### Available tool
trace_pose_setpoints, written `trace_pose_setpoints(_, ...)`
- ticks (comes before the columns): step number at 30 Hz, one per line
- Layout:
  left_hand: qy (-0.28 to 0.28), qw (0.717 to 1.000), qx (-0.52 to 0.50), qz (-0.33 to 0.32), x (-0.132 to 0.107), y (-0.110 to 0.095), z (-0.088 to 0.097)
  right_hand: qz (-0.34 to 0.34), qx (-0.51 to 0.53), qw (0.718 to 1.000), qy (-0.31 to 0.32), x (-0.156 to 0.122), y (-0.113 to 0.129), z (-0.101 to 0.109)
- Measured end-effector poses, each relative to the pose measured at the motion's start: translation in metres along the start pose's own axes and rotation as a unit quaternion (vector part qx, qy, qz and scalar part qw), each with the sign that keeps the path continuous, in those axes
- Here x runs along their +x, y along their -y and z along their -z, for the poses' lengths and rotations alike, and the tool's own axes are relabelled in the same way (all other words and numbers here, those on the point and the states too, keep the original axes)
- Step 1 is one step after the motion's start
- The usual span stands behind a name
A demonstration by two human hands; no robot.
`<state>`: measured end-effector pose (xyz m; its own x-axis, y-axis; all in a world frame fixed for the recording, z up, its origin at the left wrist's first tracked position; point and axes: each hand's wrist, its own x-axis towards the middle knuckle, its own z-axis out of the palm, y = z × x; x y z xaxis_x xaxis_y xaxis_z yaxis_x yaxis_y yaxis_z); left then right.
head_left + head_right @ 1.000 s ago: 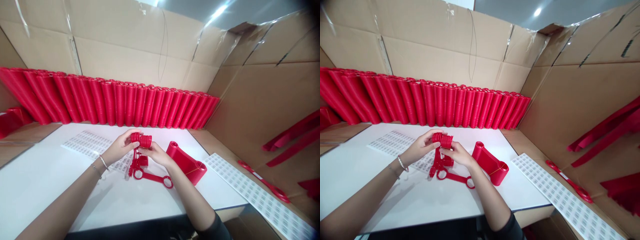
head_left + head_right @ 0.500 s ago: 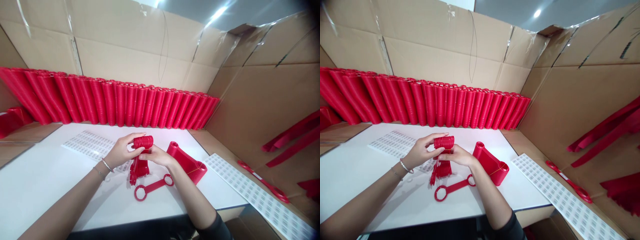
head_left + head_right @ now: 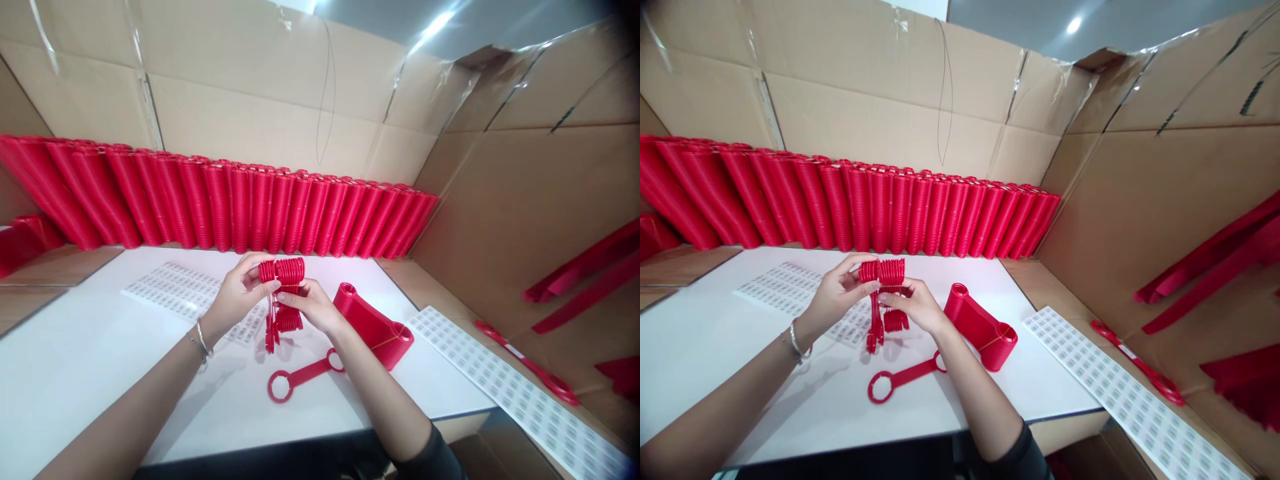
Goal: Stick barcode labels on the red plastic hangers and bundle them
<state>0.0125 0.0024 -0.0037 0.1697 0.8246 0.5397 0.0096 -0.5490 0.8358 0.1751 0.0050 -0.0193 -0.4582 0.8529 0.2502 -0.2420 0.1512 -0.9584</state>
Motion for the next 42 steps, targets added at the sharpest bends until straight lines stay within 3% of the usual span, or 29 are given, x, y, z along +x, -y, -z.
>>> trace_pose_setpoints(9, 0.039, 0.999, -0.008, 0.018, -0.001, 0.004, -0.002, -0.008, -0.01, 1.0, -0.012, 0.003, -0.008, 0.0)
trace_pose_setpoints(16, 0.007, 0.999, -0.013, 0.029, -0.001, 0.004, -0.004, -0.024, -0.047, 0.999, -0.002, 0.001, -0.009, -0.002)
trace_pose_setpoints(22, 0.02, 0.999, -0.016, 0.048, 0.001, 0.004, -0.002, -0.056, -0.068, 0.994, 0.066, -0.002, -0.001, -0.004)
trace_pose_setpoints(29, 0.037, 0.997, 0.043, 0.049, 0.005, 0.003, 0.002, -0.054, -0.114, 0.992, 0.022, -0.004, 0.004, -0.003)
trace_pose_setpoints(35, 0.069, 0.992, 0.086, 0.057, 0.004, 0.001, 0.006, -0.076, -0.101, 0.991, 0.038, -0.004, 0.008, -0.005)
trace_pose_setpoints(42, 0.049, 0.994, 0.025, 0.095, 0.007, 0.005, 0.008, -0.088, -0.075, 0.993, 0.033, -0.003, 0.003, -0.001)
